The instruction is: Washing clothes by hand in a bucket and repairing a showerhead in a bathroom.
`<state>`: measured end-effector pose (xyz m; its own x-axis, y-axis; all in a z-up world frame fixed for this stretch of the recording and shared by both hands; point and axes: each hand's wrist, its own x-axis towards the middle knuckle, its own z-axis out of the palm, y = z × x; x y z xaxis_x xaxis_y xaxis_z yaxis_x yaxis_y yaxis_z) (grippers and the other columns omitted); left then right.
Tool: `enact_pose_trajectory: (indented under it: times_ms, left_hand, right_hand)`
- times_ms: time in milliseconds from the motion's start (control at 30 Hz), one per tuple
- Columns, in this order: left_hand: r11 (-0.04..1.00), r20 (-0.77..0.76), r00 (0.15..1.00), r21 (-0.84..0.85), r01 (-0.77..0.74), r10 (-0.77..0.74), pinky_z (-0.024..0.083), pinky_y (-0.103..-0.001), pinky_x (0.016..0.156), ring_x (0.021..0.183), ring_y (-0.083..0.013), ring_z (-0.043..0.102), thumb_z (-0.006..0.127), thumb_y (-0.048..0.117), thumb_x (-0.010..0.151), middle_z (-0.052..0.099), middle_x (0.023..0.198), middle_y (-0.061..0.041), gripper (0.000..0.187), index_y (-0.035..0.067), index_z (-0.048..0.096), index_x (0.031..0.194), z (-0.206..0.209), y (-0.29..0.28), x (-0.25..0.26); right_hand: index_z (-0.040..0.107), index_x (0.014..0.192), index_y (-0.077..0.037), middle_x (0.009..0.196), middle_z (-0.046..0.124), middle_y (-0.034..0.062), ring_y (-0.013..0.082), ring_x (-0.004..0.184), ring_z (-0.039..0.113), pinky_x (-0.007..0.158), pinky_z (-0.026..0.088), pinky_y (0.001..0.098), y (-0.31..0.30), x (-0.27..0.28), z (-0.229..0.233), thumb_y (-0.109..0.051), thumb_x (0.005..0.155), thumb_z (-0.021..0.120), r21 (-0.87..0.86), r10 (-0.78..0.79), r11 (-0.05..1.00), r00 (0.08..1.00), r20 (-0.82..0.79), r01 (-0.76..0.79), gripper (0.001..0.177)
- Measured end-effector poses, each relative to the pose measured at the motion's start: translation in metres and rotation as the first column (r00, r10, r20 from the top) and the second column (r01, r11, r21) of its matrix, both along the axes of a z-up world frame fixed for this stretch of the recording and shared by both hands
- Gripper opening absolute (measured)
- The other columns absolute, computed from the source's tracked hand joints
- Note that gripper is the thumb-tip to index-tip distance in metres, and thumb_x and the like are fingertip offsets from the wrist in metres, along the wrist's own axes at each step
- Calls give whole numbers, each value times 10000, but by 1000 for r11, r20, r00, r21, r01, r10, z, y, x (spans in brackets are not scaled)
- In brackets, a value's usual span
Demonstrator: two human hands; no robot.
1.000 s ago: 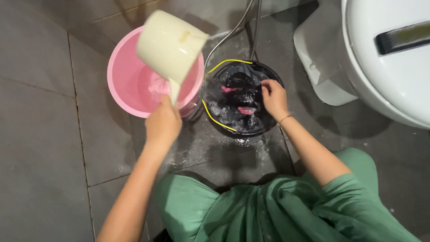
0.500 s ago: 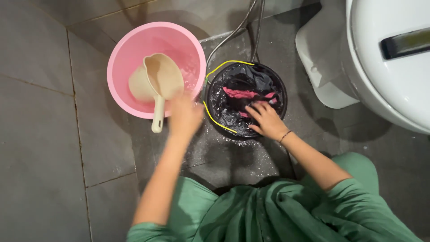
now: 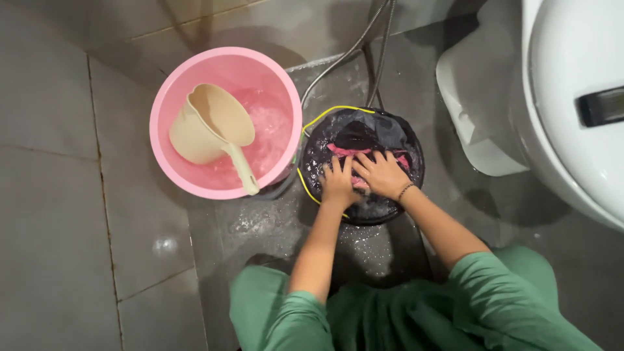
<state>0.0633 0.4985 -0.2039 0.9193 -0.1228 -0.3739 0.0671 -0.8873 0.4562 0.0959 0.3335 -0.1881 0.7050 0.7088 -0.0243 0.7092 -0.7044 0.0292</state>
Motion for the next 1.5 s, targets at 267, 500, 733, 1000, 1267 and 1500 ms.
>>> enact_pose_trajectory:
  times_ms: [267,500,733,1000,1267,1500]
  left_hand:
    - [996,112,992,-78,-53,61,468,-554,1053,1352,-522,425,954,174,562,380,1567,-206,962,163,494,1407,-48,10,41]
    - [962,-5,995,-254,-96,98,400,-487,1129,1390,-430,420,914,155,582,419,1545,-217,1030,78,415,1480,-29,22,63]
    - [975,243,969,-223,7,49,442,-493,1146,1381,-443,494,866,187,701,481,1502,-237,883,79,435,1464,-67,16,54]
    - [953,416,900,302,-1,-131,540,-528,781,908,-352,683,785,289,879,660,1023,-141,487,169,566,1297,-100,-8,-4]
    - [921,315,866,170,350,-388,501,-534,872,1055,-362,645,796,476,746,679,1074,-159,618,114,596,1206,-9,22,-48]
    - [799,350,774,515,311,-527,392,-623,1117,1482,-374,389,789,581,834,534,1439,-148,684,131,608,1316,28,16,-50]
  right_hand:
    - [666,1095,-130,1039,707,87,318,892,695,765,548,521,13,54,-28,-491,836,698,189,-72,978,991,-110,92,446]
    - [744,1002,-172,949,726,154,360,861,705,765,567,475,46,97,20,-504,753,752,62,-243,948,834,-495,313,415]
    - [657,1231,-187,1117,703,98,334,1017,680,815,550,474,35,58,-22,-517,849,686,117,-227,956,933,-281,268,505]
    - [566,1331,-122,1378,572,91,314,1160,524,943,393,502,-3,-29,-10,-366,822,682,212,-136,965,987,-86,152,576]
    - [682,1125,-168,1296,612,37,332,1239,511,1040,394,505,-32,-87,21,-341,829,744,341,102,939,986,-129,-53,348]
    - [559,1488,-134,1447,452,207,446,1274,446,1031,403,607,-28,-82,25,-497,866,694,383,-165,904,981,-100,191,732]
